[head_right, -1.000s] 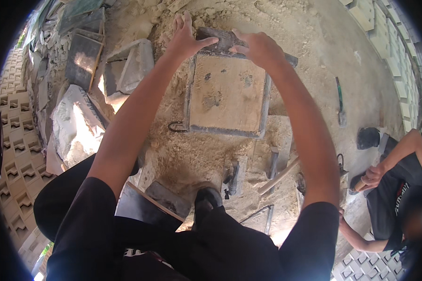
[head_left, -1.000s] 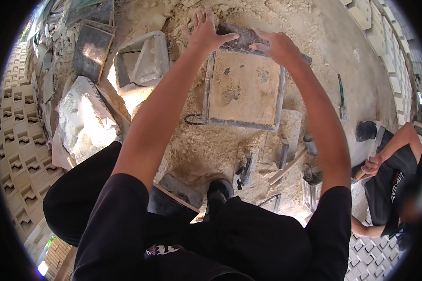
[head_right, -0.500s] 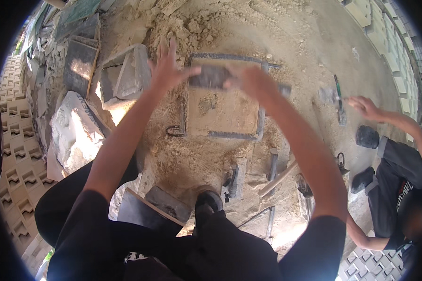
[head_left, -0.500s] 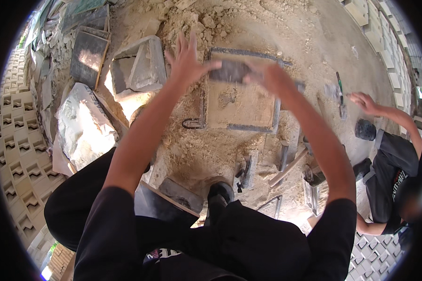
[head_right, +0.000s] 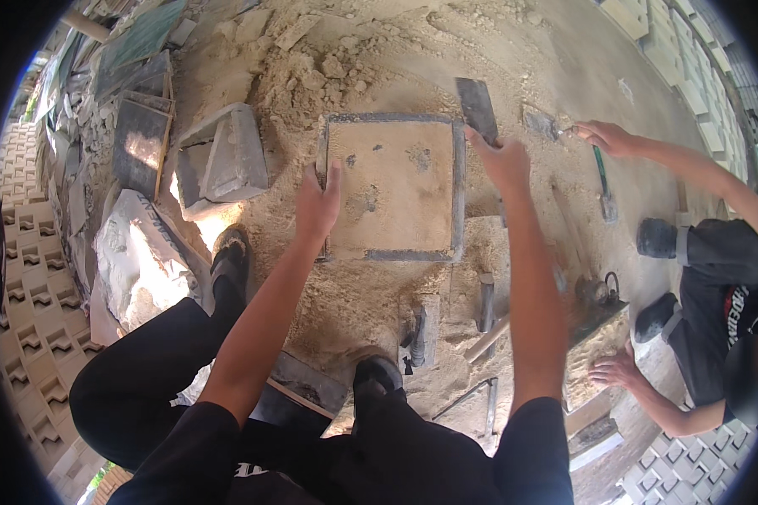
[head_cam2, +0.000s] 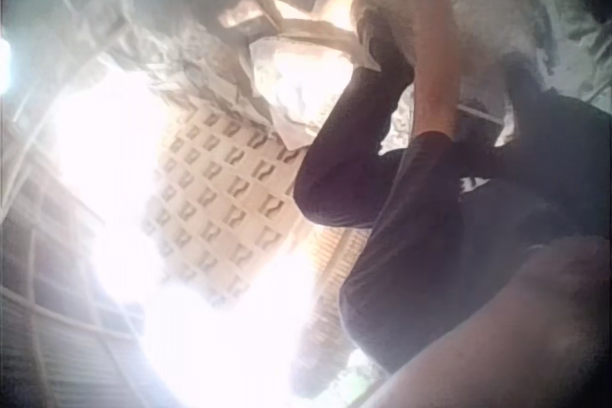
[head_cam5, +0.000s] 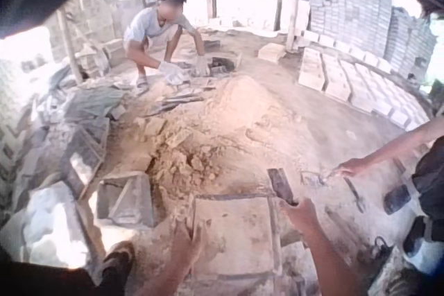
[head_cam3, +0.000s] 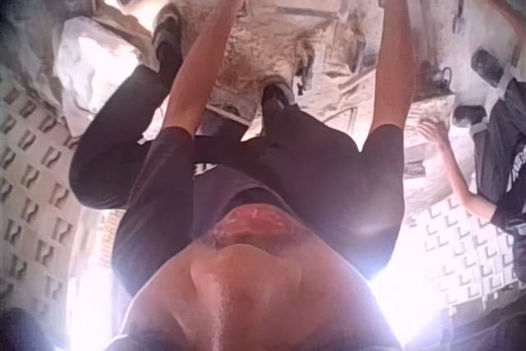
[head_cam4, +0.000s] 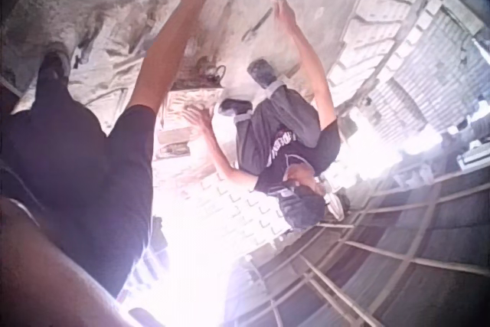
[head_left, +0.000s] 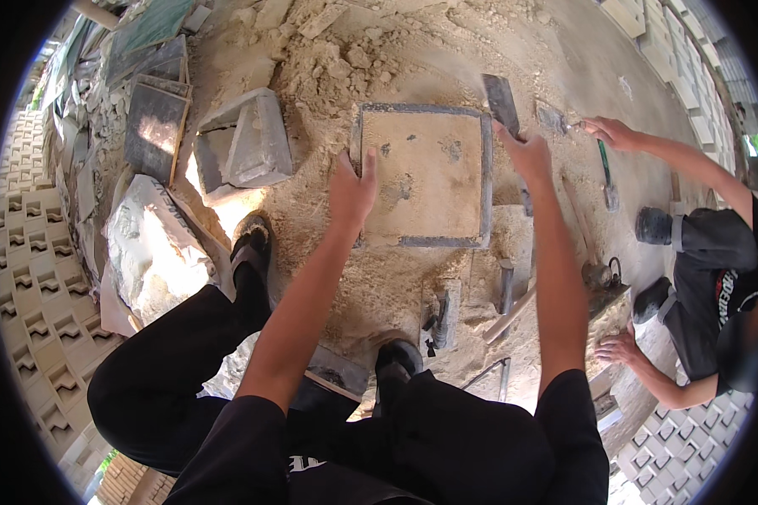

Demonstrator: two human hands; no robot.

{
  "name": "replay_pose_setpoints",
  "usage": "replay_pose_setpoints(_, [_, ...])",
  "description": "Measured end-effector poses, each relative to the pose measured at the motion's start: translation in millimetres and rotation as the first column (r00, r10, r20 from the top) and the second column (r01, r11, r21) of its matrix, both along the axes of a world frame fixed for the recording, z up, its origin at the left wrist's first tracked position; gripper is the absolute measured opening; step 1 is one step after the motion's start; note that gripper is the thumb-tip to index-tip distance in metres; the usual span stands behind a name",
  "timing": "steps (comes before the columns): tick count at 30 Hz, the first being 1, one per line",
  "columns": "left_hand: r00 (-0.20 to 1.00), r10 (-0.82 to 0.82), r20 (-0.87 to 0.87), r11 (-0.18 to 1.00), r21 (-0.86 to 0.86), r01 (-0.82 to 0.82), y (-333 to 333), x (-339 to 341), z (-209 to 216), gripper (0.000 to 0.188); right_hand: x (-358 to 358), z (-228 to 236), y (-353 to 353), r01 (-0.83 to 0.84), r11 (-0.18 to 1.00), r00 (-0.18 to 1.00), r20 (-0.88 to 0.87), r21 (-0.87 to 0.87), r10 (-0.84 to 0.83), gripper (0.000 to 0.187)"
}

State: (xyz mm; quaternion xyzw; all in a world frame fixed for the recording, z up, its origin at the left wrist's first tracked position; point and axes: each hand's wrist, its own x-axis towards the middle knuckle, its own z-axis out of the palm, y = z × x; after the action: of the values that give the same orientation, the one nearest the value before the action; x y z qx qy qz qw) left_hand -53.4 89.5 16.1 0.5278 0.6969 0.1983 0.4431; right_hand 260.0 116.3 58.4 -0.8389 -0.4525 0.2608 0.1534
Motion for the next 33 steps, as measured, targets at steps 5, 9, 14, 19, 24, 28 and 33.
replay_pose_setpoints(5, [0.81,-0.08,-0.581,0.849,0.386,0.36,15,19,-13,0.077,16,-80,-46,0.261,0.95,0.965,-0.037,0.173,-0.258,0.074])
replay_pose_setpoints(9, [0.675,-0.256,-0.692,0.738,0.31,0.599,26,54,-6,0.073,-4,-73,-60,0.396,0.914,0.893,-0.273,0.094,-0.358,0.064])
replay_pose_setpoints(14, [0.558,-0.637,-0.533,0.394,0.397,0.829,-21,101,2,0.069,-16,-59,-80,0.49,0.861,0.822,-0.401,0.134,-0.405,0.056])
replay_pose_setpoints(19, [0.311,-0.542,-0.781,0.137,0.282,0.949,38,64,0,0.061,-10,-54,-106,0.495,0.855,0.805,-0.453,0.158,-0.382,0.049])
replay_pose_setpoints(24, [0.566,-0.275,-0.777,0.641,0.29,0.711,100,-39,-7,0.062,-9,-57,-122,0.566,0.814,0.71,-0.578,0.128,-0.403,0.041])
replay_pose_setpoints(28, [0.848,0.005,-0.529,0.929,0.317,0.192,89,-78,-32,0.063,-19,-61,-130,0.555,0.805,0.723,-0.601,0.211,-0.341,0.037])
replay_pose_setpoints(33, [0.989,-0.022,0.145,0.985,0.172,-0.004,21,-19,-59,0.073,-45,-21,-135,0.594,0.78,0.659,-0.675,0.197,-0.332,0.036])
